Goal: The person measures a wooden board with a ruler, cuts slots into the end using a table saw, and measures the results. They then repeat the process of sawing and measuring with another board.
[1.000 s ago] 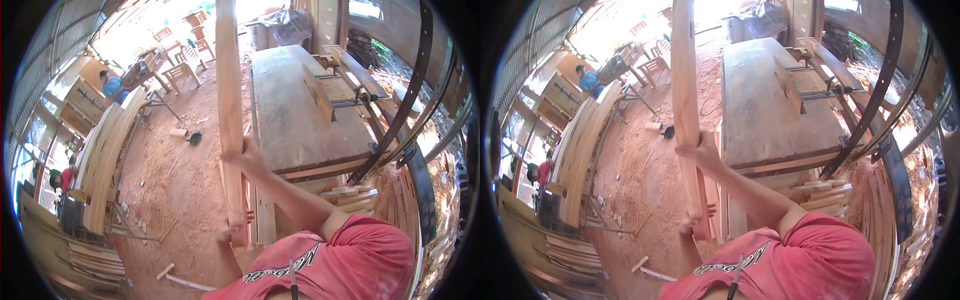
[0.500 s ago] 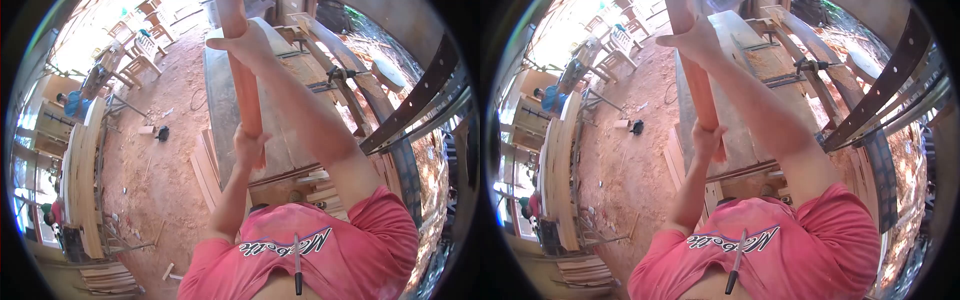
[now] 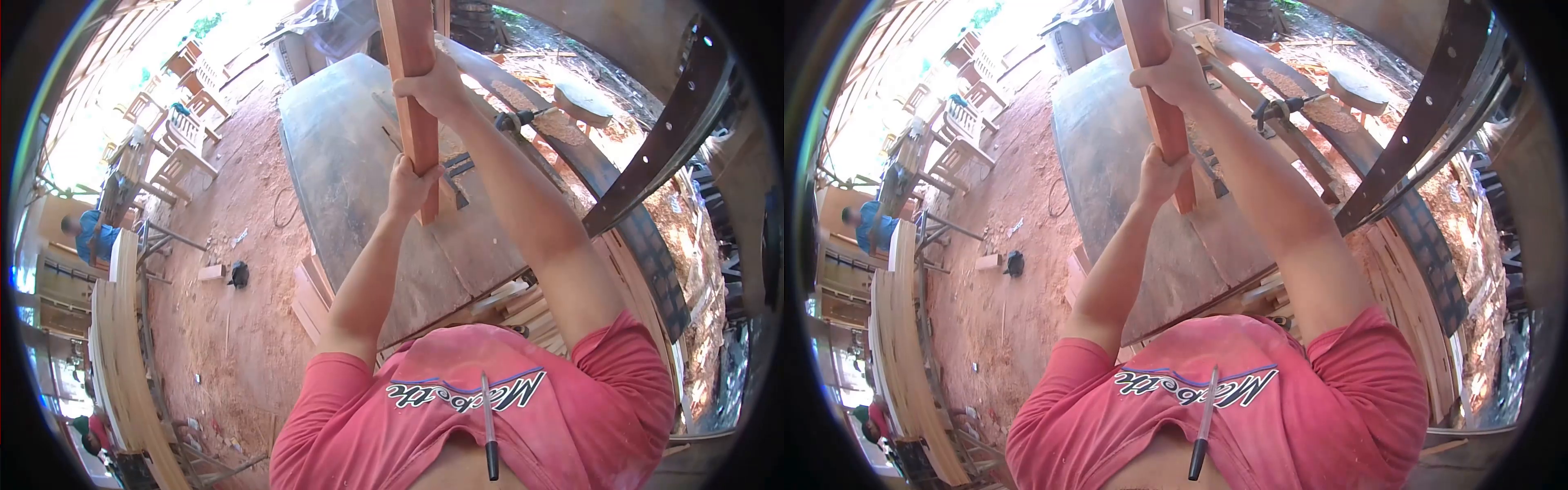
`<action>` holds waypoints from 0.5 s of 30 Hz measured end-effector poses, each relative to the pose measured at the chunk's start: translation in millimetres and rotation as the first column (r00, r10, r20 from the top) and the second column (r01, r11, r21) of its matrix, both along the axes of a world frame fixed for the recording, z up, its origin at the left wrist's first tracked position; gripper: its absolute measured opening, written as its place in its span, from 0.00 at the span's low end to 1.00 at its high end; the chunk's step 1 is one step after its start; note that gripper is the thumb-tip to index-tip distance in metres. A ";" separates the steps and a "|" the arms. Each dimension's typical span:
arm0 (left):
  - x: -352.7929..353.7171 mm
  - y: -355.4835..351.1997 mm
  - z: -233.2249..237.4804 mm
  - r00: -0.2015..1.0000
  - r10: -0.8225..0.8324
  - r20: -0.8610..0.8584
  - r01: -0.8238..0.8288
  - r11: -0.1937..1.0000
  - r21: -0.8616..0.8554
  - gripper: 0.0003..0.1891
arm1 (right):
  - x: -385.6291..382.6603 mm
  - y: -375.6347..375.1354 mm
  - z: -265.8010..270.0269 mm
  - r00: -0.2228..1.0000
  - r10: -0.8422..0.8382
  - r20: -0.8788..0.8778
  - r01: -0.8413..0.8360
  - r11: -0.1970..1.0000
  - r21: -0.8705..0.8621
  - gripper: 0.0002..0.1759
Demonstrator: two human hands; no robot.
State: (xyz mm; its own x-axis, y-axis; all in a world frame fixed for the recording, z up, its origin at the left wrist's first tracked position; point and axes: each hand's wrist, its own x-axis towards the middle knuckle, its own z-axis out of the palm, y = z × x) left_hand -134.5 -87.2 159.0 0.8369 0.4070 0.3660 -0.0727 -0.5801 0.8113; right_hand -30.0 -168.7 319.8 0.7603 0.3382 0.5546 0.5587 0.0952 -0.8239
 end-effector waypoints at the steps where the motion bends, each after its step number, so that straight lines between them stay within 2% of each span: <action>1: 6.3 -0.9 1.3 1.000 -0.005 0.003 0.005 1.000 -0.001 0.24 | 5.6 -0.1 -0.8 1.000 0.018 -0.019 -0.018 1.000 -0.002 0.28; 7: 46.8 3.1 -16.0 0.997 -0.029 -0.078 0.023 0.997 -0.068 0.24 | 31.9 -0.4 -8.1 0.997 0.060 0.042 -0.059 0.998 -0.035 0.31; 9: 51.0 1.1 -23.7 0.989 -0.072 0.128 0.093 0.981 -0.171 0.25 | 31.7 1.7 -10.8 0.998 0.066 0.023 -0.065 0.997 -0.049 0.31; 10: 54.1 -0.2 -28.8 0.989 -0.077 0.123 0.098 0.979 -0.180 0.25 | 30.1 3.6 -8.6 0.997 0.079 0.012 -0.079 0.996 -0.052 0.32; 12: 60.4 -4.2 -42.9 0.947 -0.102 0.305 0.208 0.917 -0.339 0.28 | 26.9 6.2 -8.1 0.996 0.081 -0.025 -0.082 0.996 -0.030 0.33; 15: 62.1 -9.8 -56.7 0.948 -0.048 0.314 0.170 0.912 -0.373 0.31 | 21.0 4.1 -8.8 0.984 0.130 -0.120 -0.134 0.991 -0.026 0.34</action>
State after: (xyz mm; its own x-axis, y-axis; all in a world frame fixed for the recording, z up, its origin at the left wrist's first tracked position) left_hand -72.4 -97.0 102.3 0.7646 0.4801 0.4301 -0.3848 -0.1953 0.9021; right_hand -9.0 -164.5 311.0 0.7670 0.4571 0.4503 0.4418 0.1329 -0.8872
